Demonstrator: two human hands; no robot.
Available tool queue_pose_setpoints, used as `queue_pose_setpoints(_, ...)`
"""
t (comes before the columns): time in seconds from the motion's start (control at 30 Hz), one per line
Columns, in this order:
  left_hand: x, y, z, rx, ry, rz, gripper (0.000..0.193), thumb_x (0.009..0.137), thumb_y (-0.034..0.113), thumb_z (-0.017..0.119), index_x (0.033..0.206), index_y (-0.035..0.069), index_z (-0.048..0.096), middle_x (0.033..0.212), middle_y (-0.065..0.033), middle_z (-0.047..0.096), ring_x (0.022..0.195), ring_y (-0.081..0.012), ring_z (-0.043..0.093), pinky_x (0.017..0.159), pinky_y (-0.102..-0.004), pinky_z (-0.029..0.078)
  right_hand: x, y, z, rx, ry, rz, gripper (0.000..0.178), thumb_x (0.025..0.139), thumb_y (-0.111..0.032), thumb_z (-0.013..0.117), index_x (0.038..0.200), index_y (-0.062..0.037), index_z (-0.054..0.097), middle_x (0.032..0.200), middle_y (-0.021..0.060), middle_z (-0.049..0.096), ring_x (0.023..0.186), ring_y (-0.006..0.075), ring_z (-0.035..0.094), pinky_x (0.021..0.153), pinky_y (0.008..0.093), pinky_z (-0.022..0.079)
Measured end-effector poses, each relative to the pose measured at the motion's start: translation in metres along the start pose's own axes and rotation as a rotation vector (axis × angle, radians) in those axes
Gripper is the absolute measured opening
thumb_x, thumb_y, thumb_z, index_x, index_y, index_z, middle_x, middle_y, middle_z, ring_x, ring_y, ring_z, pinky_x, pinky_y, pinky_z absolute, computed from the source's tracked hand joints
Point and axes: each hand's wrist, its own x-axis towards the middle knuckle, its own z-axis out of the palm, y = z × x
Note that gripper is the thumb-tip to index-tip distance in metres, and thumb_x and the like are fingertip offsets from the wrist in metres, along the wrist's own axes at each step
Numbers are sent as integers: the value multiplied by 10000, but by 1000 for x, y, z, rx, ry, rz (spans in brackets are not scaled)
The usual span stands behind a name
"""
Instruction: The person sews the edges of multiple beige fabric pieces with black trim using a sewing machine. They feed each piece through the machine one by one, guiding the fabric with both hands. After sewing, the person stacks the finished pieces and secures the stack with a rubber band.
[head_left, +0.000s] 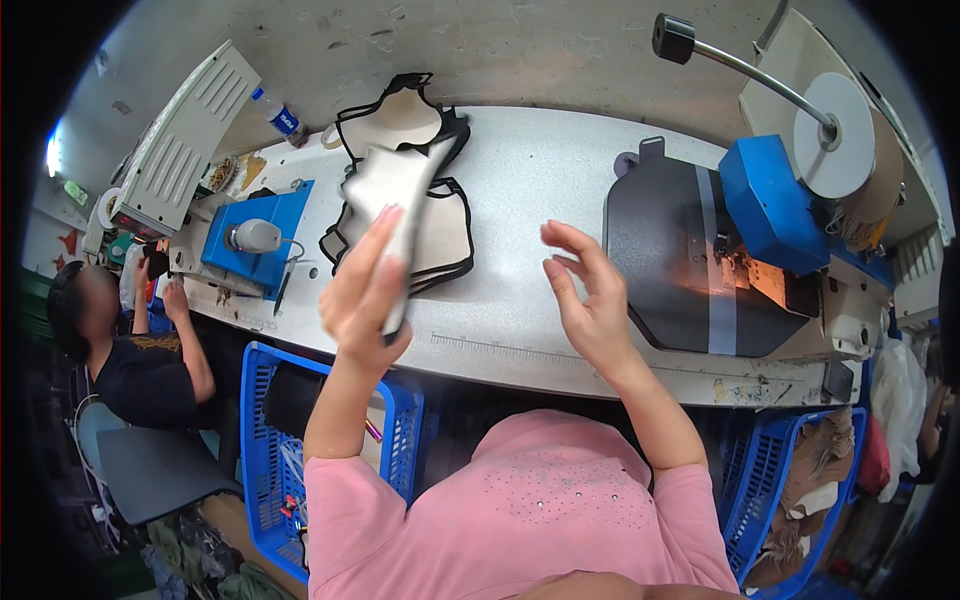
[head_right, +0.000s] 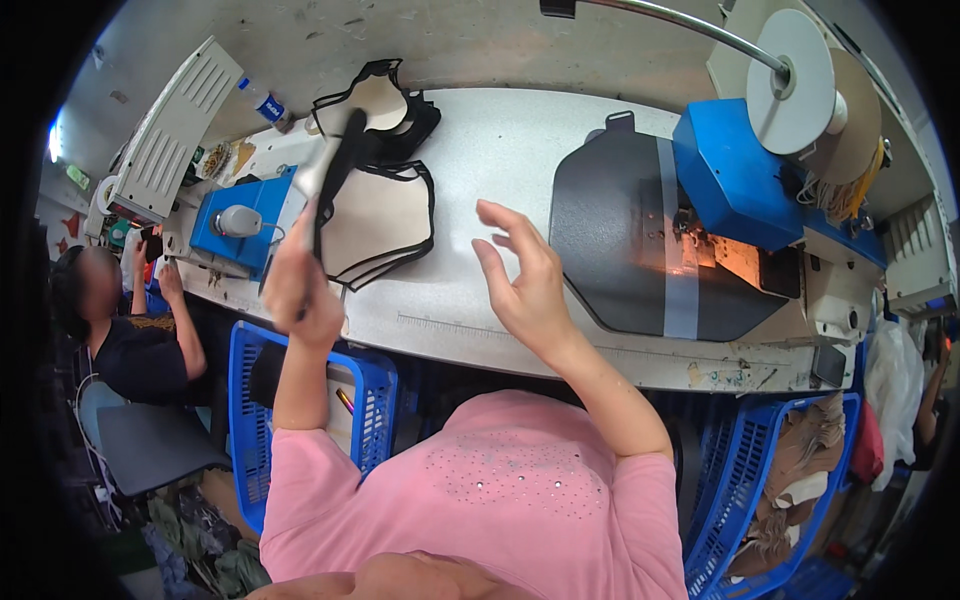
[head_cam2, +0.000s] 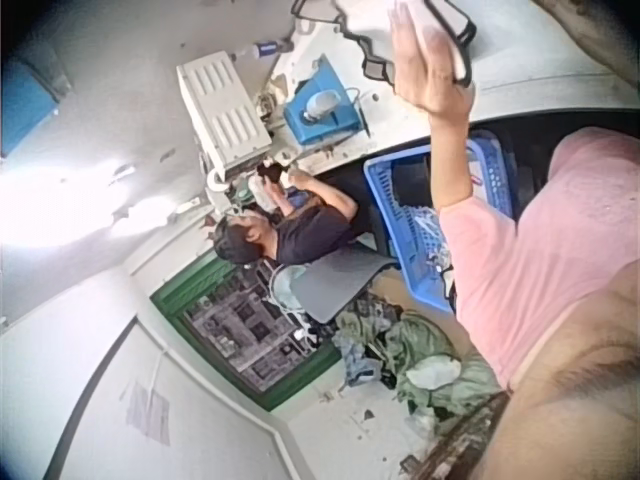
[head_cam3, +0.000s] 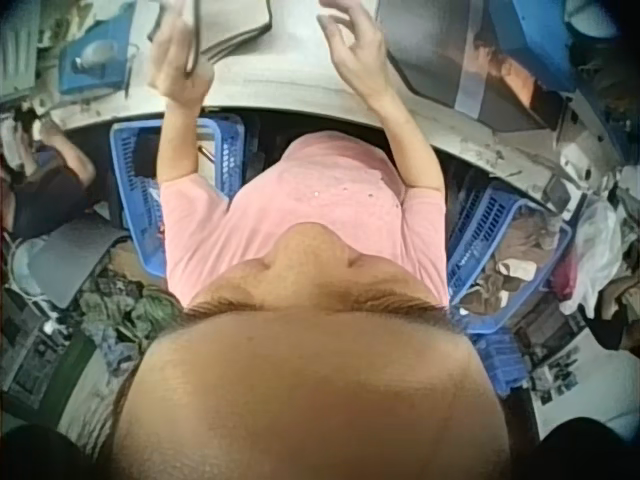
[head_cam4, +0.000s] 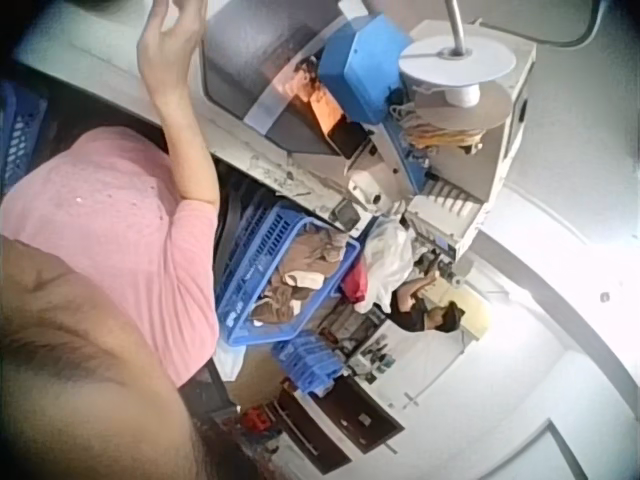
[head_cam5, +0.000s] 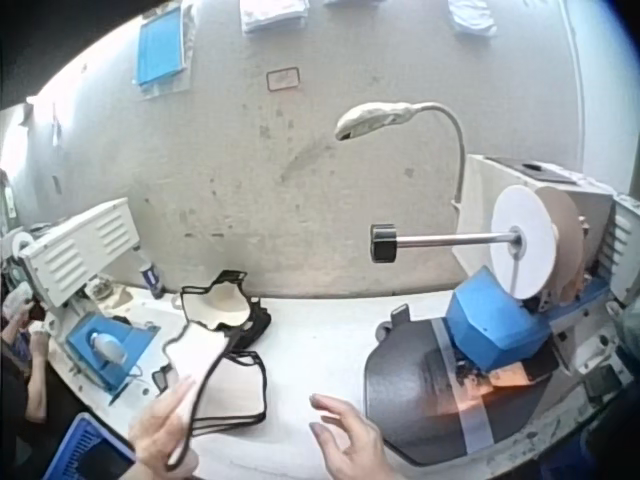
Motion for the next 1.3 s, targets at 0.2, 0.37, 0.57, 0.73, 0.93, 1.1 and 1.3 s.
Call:
queue_pose_setpoints(0.2,-104,-49,55,306,-728,-417,472,827,118,542,1292,134,463,1309,-179,444,1196,-361,438,947,-425,395,4,65,41,36,-196,340,382,893,-222,530,1184,22,499,1041,203,605,947,277,615,797,352,491)
queue_pose_setpoints(0.37,-122,-53,34,140,-495,-299,567,790,195,649,1285,43,419,1301,-230,414,1213,-413,383,971,-443,364,10,101,66,-51,-344,510,514,889,-319,523,1239,48,442,1120,253,562,1022,341,577,843,378,463)
queue_pose_setpoints(0.57,-101,-84,14,530,-66,-657,536,735,273,711,1137,-36,537,1316,-263,372,1255,-451,291,1016,-495,283,32,112,116,-115,-362,429,607,889,-244,484,1344,78,242,1184,333,479,1104,439,489,960,412,379)
queue_pose_setpoints(0.73,-106,-108,3,672,-511,-697,431,781,318,648,1057,-9,595,1294,-212,417,1224,-396,358,1007,-522,283,44,110,119,-97,-351,420,615,850,-131,476,1347,100,198,1233,354,424,1161,438,440,997,402,347)
queue_pose_setpoints(0.93,-66,-95,15,568,-487,-567,279,768,169,634,1001,18,605,1221,-132,501,1166,-337,442,986,-474,334,36,128,118,-18,-183,442,629,829,-138,501,1363,43,223,1292,308,405,1215,392,414,1021,384,321)
queue_pose_setpoints(1.1,-92,-187,5,444,-555,-1197,737,634,599,679,1044,-11,622,1237,-248,497,1132,-359,500,956,-384,381,57,130,134,69,-343,408,673,822,-165,528,1359,70,197,1303,313,385,1227,399,393,1018,375,323)
queue_pose_setpoints(1.3,-85,-175,6,284,-769,-1206,787,595,620,674,894,-106,627,884,-261,639,859,-331,637,788,-387,479,32,127,124,-31,-363,459,696,793,-171,556,1329,90,198,1179,328,480,1105,408,500,949,392,390)
